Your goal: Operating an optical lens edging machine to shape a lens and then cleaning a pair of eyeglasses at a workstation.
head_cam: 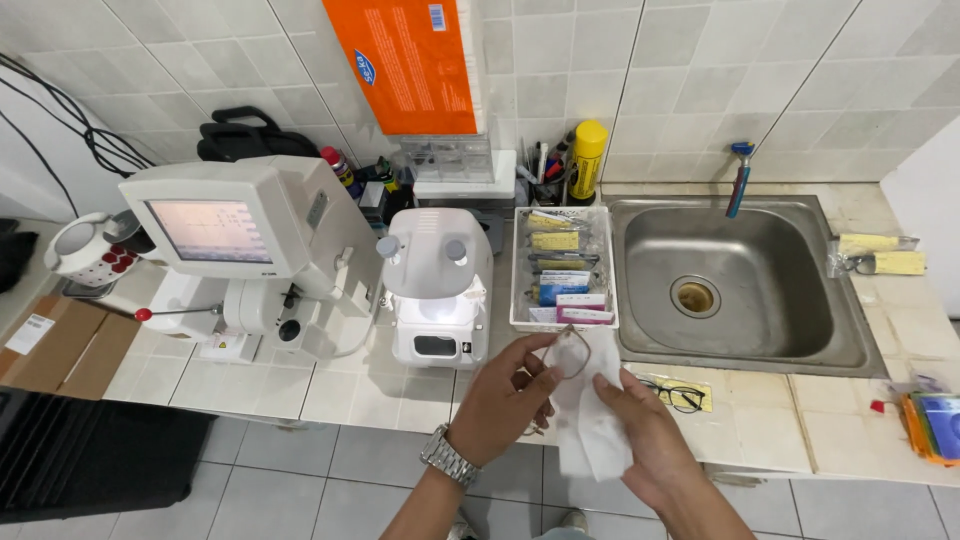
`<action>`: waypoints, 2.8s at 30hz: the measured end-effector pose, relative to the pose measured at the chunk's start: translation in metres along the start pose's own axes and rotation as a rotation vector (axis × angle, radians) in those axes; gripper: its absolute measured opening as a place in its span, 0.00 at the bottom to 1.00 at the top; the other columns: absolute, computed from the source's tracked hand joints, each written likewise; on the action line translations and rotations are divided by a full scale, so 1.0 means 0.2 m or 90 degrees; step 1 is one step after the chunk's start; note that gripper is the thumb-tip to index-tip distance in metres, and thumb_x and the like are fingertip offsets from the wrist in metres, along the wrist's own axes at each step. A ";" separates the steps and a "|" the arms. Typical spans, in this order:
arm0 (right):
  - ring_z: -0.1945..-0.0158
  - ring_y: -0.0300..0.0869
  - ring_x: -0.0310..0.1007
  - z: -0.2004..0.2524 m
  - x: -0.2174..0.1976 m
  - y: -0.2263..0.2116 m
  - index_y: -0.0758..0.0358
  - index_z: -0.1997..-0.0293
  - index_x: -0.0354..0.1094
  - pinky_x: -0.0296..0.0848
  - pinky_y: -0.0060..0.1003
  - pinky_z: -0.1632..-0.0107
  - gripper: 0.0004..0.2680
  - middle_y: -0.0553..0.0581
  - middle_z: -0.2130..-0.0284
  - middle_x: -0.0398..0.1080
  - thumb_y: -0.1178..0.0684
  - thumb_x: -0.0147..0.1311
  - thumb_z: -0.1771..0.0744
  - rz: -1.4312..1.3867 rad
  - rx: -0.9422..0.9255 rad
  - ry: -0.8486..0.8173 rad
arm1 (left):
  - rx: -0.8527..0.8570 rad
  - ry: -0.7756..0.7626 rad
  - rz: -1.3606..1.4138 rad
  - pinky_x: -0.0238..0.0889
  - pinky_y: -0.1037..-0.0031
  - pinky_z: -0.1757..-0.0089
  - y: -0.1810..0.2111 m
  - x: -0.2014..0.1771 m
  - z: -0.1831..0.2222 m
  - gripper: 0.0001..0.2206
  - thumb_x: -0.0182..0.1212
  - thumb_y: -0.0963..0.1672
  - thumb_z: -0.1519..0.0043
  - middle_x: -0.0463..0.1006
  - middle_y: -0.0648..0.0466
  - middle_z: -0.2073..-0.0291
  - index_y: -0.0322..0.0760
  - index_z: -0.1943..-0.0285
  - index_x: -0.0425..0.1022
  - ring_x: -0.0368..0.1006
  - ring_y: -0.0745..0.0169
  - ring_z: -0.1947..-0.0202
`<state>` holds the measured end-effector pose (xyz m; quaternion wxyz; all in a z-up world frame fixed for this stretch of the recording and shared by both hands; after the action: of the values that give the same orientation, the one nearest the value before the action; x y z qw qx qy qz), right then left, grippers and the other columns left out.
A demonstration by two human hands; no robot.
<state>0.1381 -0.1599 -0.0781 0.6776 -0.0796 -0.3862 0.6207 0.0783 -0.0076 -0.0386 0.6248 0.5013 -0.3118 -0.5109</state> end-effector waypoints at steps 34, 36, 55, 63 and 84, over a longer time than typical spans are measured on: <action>0.74 0.55 0.74 -0.06 -0.18 0.28 0.67 0.58 0.72 0.71 0.48 0.71 0.03 0.69 0.72 0.76 0.60 0.58 0.34 -0.009 0.027 -0.092 | -0.073 0.110 0.294 0.71 0.77 0.56 -0.25 0.23 0.06 0.11 0.54 0.42 0.35 0.87 0.50 0.54 0.39 0.46 0.77 0.78 0.66 0.53; 0.72 0.53 0.74 -0.10 -0.21 0.31 0.67 0.56 0.73 0.71 0.47 0.70 0.04 0.67 0.70 0.76 0.60 0.58 0.33 -0.021 0.022 -0.101 | -0.041 0.104 0.264 0.71 0.77 0.53 -0.23 0.24 0.06 0.11 0.55 0.42 0.35 0.87 0.50 0.53 0.40 0.45 0.76 0.79 0.66 0.50; 0.75 0.52 0.73 -0.16 -0.24 0.33 0.70 0.58 0.76 0.70 0.45 0.73 0.05 0.65 0.73 0.76 0.63 0.62 0.36 0.064 0.017 -0.061 | -0.028 0.106 0.149 0.71 0.81 0.63 -0.36 0.22 0.06 0.12 0.53 0.43 0.34 0.87 0.54 0.52 0.45 0.42 0.75 0.81 0.70 0.54; 0.69 0.46 0.73 -0.25 -0.27 0.51 0.54 0.54 0.71 0.72 0.46 0.65 0.07 0.53 0.70 0.73 0.55 0.61 0.35 -0.084 0.109 -0.123 | 0.055 0.109 0.176 0.73 0.75 0.46 -0.37 0.22 0.07 0.13 0.52 0.43 0.34 0.85 0.50 0.48 0.41 0.41 0.74 0.79 0.64 0.41; 0.57 0.50 0.73 -0.70 -0.27 0.04 0.65 0.41 0.69 0.71 0.47 0.64 0.12 0.61 0.53 0.74 0.61 0.51 0.32 0.260 -0.073 0.148 | -0.088 0.230 0.298 0.71 0.71 0.50 -0.62 -0.12 0.09 0.14 0.56 0.43 0.35 0.85 0.50 0.60 0.38 0.43 0.79 0.80 0.58 0.57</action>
<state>0.2220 -0.1547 -0.2026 0.5725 -0.2651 -0.3161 0.7086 0.0158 0.0129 -0.1473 0.8037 0.4548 -0.2672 -0.2753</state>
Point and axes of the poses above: each hand's wrist, its own z-axis away from the middle knuckle, its own x-axis out of the palm, y = z × x, the point moved 5 cm from there along -z, towards the middle knuckle
